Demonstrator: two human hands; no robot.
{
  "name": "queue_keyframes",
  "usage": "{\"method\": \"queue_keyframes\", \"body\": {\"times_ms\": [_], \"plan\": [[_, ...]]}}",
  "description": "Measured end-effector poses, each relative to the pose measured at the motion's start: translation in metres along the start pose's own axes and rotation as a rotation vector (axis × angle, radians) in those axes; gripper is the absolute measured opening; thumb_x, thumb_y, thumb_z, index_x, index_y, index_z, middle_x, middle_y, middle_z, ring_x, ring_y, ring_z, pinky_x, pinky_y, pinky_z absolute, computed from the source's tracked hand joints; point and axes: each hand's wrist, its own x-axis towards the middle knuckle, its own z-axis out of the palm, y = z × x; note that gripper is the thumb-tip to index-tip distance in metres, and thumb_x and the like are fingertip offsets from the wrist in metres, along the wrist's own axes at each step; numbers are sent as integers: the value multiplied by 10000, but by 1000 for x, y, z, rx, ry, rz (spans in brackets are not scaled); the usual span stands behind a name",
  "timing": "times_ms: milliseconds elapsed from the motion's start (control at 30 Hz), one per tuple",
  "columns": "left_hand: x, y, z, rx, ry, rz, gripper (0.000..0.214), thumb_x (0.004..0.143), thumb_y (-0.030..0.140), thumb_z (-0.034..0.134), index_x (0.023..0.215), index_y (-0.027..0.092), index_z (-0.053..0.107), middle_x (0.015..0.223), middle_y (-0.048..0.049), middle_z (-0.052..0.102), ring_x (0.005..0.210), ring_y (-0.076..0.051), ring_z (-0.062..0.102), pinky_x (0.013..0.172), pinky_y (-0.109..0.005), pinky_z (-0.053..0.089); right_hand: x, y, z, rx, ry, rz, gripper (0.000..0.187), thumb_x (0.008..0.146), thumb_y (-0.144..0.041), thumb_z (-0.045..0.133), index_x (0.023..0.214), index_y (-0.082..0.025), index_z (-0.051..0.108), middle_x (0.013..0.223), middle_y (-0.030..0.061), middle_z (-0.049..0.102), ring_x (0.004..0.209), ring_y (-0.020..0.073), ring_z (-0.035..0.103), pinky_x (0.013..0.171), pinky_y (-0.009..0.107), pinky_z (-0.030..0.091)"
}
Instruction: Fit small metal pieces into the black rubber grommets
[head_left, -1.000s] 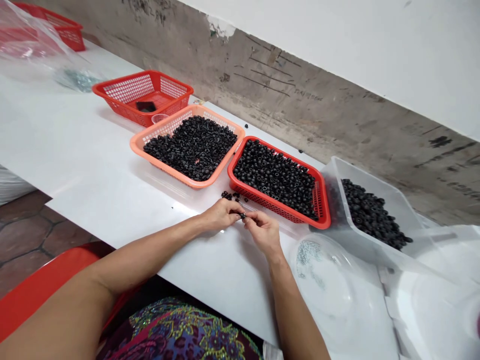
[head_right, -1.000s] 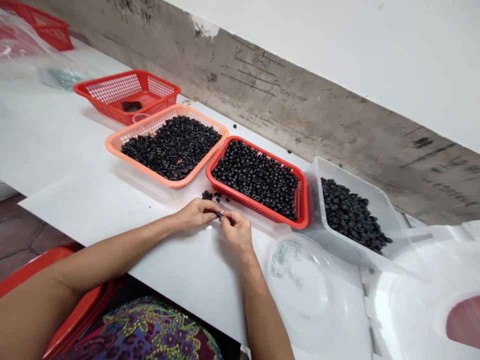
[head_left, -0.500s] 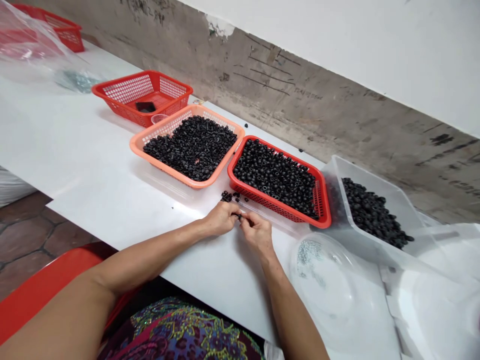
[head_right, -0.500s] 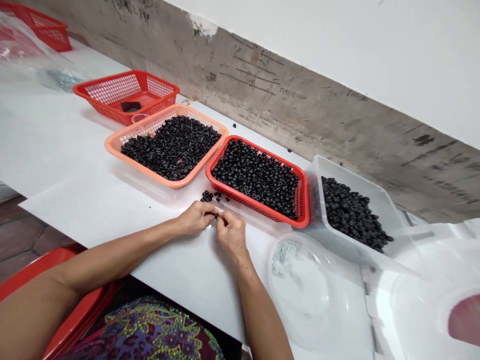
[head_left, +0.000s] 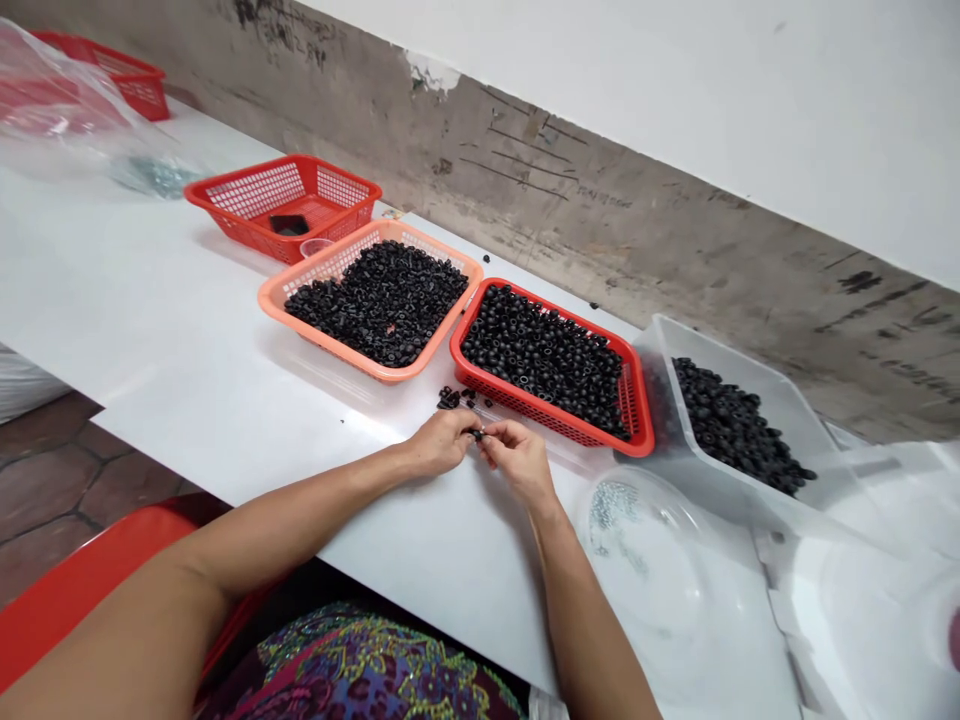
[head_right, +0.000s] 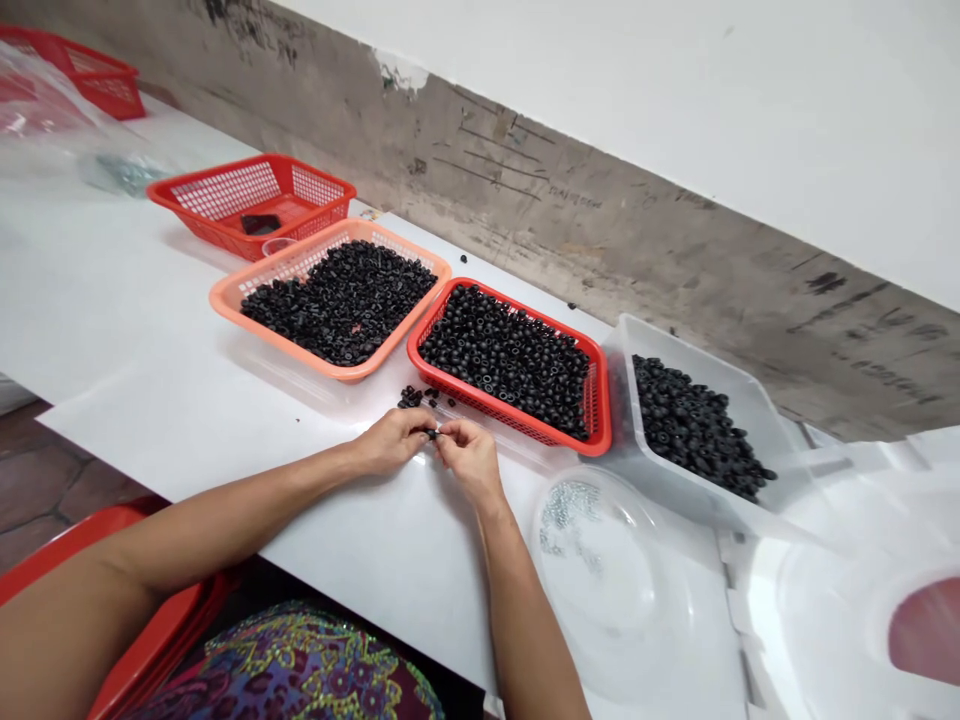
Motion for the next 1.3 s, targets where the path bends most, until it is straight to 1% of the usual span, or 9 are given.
{"method": "queue_keyframes", "body": {"times_ms": [167, 367, 500, 600, 767, 1000, 1100, 1200, 1300], "plan": [[2, 1, -1, -170, 18, -89, 263, 724, 74, 478, 948, 136, 601, 676, 11, 576, 588, -99, 497, 537, -194, 368, 1, 2, 0, 89, -23, 7, 190, 642, -319, 678, 716, -168, 590, 554, -11, 614, 466, 110, 528, 448, 219, 409], [2, 2, -3, -58, -22, -46, 170, 725, 80, 460, 804, 136, 600, 674, 5, 562, 617, -107, 485, 565, -209, 366, -1, 0, -2, -92, -31, -20, 73, 683, -257, 590, 692, -187, 573, 535, -32, 573, 454, 115, 483, 453, 235, 383], [1, -1, -3, 68, -20, 12, 136, 728, 103, 479, 722, 142, 610, 669, -4, 575, 666, -129, 508, 612, -228, 374, -6, 1, 1, -403, 4, -233, 95, 695, -202, 520, 613, -189, 567, 531, -35, 512, 505, 114, 445, 505, 240, 346], [0, 4, -6, 56, -62, -39, 138, 713, 99, 481, 669, 133, 607, 619, -1, 557, 622, -125, 498, 578, -228, 364, -9, 1, 2, -518, -6, -346, 136, 706, -176, 485, 591, -186, 557, 551, -30, 492, 538, 111, 432, 535, 239, 334], [-2, 12, -11, -110, -172, -156, 151, 713, 114, 471, 729, 109, 621, 560, 22, 516, 509, -97, 461, 501, -212, 348, -7, -2, -2, -310, -130, -178, 104, 700, -235, 533, 659, -162, 595, 544, -25, 527, 508, 108, 451, 492, 223, 338], [-3, 9, -6, 165, -87, -39, 206, 694, 51, 452, 715, 123, 644, 652, -10, 594, 643, -133, 508, 596, -234, 365, -5, 2, 2, -379, -35, -227, 97, 663, -157, 525, 581, -163, 575, 531, -32, 516, 522, 101, 451, 501, 220, 332], [-4, 13, -5, 101, -111, 31, 246, 717, 42, 424, 760, 128, 650, 707, -18, 620, 687, -138, 534, 641, -239, 390, -3, 2, -5, -124, -128, -105, 73, 678, -226, 618, 652, -160, 600, 528, -27, 560, 475, 99, 473, 470, 221, 361], [-6, 18, -5, 3, -131, 122, 274, 729, 24, 407, 770, 141, 651, 785, -21, 648, 765, -140, 562, 735, -255, 413, 1, 4, -14, 140, -216, -13, 191, 645, -289, 722, 703, -161, 592, 537, -18, 604, 446, 100, 512, 451, 220, 399], [-7, 19, -5, -24, -113, 147, 274, 740, 23, 413, 808, 148, 647, 806, -25, 634, 789, -142, 557, 770, -274, 419, 4, 9, -19, 268, -272, 24, 244, 638, -286, 762, 761, -163, 591, 585, -9, 638, 474, 100, 556, 463, 207, 427]]}}
